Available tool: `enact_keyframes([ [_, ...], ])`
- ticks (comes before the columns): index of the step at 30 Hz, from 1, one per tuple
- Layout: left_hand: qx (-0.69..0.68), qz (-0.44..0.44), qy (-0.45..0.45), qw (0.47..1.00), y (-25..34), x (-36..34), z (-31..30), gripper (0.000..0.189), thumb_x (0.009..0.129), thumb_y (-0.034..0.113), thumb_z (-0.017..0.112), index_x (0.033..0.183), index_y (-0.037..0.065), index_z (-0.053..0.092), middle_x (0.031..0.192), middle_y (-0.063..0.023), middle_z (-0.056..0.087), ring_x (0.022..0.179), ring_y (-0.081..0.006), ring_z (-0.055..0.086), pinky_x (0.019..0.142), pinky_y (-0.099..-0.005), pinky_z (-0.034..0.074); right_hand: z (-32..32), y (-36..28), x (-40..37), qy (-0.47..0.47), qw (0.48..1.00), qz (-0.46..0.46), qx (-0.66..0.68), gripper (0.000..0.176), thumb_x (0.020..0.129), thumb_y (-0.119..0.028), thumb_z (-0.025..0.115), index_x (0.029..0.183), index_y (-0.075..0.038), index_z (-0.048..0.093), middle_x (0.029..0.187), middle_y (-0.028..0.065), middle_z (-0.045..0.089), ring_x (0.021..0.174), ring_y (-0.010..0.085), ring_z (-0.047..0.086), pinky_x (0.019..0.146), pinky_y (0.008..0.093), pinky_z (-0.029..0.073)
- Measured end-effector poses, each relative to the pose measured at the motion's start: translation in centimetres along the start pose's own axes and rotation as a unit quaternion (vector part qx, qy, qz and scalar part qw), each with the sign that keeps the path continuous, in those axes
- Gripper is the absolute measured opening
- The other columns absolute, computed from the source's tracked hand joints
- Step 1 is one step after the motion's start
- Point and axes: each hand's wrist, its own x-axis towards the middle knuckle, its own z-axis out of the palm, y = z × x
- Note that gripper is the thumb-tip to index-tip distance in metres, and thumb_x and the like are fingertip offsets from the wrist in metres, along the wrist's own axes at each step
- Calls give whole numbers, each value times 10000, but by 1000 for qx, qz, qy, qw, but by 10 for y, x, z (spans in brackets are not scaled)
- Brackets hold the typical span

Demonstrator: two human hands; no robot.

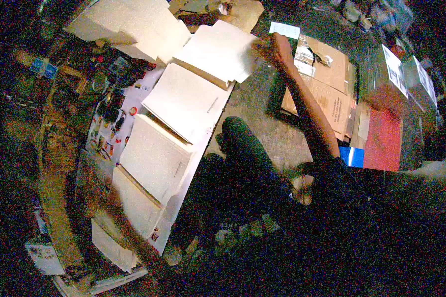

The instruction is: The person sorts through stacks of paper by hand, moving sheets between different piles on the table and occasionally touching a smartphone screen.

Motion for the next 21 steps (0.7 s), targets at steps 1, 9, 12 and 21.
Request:
enact_keyframes([
  [1, -52, 54, 0, 997, 43, 16, 22, 379, 833, 113, 655, 1187, 8, 569, 1157, -144, 599, 1119, -276, 541, 986, -403, 406, -2, 2, -4, 1, 1000, 5, 0, 381, 724, -302, 772, 974, -22, 710, 920, 185, 700, 804, 245, 682, 722, 365, 520],
  [9, -257, 60, -313, 913, 261, 50, 118, 382, 705, 300, 791, 889, 23, 603, 898, -149, 610, 935, -314, 585, 778, -431, 478, -30, -44, -16, 2, 993, 26, 117, 264, 823, -225, 702, 1005, -35, 675, 738, 109, 663, 576, 151, 575, 600, 338, 520],
  [12, -328, 34, -325, 886, 249, 53, 144, 389, 674, 299, 822, 827, 17, 602, 845, -155, 600, 872, -322, 600, 758, -433, 482, -34, -53, -21, 40, 997, -56, 24, 240, 832, -222, 686, 987, -39, 677, 743, 116, 664, 628, 176, 607, 637, 353, 519],
  [21, -467, -206, -387, 768, 196, 45, 74, 223, 871, 180, 667, 871, -32, 598, 783, -93, 625, 750, -144, 603, 713, -284, 504, -51, -55, -20, -42, 972, -39, 228, 323, 913, -237, 612, 1186, -67, 595, 998, 109, 681, 747, 122, 605, 580, 253, 480],
])
